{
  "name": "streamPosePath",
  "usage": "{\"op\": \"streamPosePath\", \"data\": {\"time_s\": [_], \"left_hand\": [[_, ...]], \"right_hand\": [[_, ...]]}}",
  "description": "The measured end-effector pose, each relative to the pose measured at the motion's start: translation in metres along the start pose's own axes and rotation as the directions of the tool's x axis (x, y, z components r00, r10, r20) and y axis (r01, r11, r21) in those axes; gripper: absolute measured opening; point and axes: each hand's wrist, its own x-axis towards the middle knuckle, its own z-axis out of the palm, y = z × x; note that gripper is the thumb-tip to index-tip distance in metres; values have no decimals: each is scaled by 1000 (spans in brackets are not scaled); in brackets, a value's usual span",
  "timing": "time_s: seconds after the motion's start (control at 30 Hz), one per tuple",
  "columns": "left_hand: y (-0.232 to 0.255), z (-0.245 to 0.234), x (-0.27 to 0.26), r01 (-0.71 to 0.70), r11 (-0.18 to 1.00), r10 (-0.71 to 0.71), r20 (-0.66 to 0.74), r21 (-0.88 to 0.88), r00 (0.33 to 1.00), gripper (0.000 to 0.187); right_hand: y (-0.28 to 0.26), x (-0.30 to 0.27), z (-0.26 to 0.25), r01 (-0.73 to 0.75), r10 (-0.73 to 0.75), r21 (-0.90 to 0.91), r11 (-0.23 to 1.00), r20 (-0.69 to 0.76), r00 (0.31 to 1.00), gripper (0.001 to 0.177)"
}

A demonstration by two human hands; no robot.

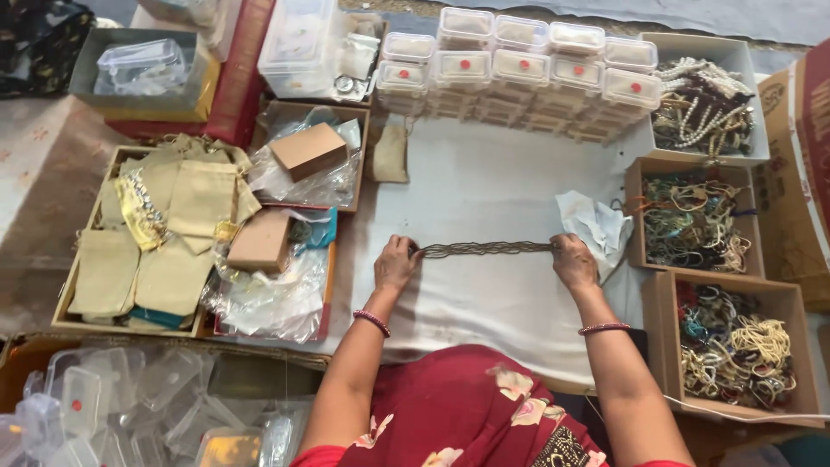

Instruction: The person cleans a long, dark beaded necklace with a white cloth on a table. They then place the necklace into a small beige pouch and put the pouch into a clear plastic container.

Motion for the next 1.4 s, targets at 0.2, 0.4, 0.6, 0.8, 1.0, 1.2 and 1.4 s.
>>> {"op": "streamPosePath", "data": {"time_s": [0.2, 0.4, 0.6, 0.8, 1.0, 1.2, 1.4], "left_hand": [[-22, 15, 14, 20, 988, -7, 84, -152, 996, 24], [-15, -5, 25, 253, 810, -119, 275, -529, 954, 20], [-18, -1, 18, -399, 916, 394, -100, -39, 914, 14], [-16, 3, 0, -513, 843, 513, 43, 161, 857, 25], [-5, -11, -11, -509, 850, 521, -75, 136, 850, 39], [10, -23, -18, -566, 792, 596, -90, 228, 798, 46], [3, -15, -17, -505, 814, 530, -13, 287, 848, 29]], "right_hand": [[-5, 5, -11, -132, 137, -51, 990, 108, 985, 17], [5, 11, -4, -115, 110, 84, 990, 65, 992, 14], [1, 13, -4, -20, 27, 61, 998, -119, 993, 10], [-29, 2, -40, 97, -258, -430, 898, -333, 907, 38], [78, 17, 38, -234, 210, -138, 962, -165, 964, 43], [-98, 37, 77, 472, -473, -28, 881, -38, 880, 13], [-191, -21, 67, 554, -551, -73, 829, 58, 832, 54]]}}
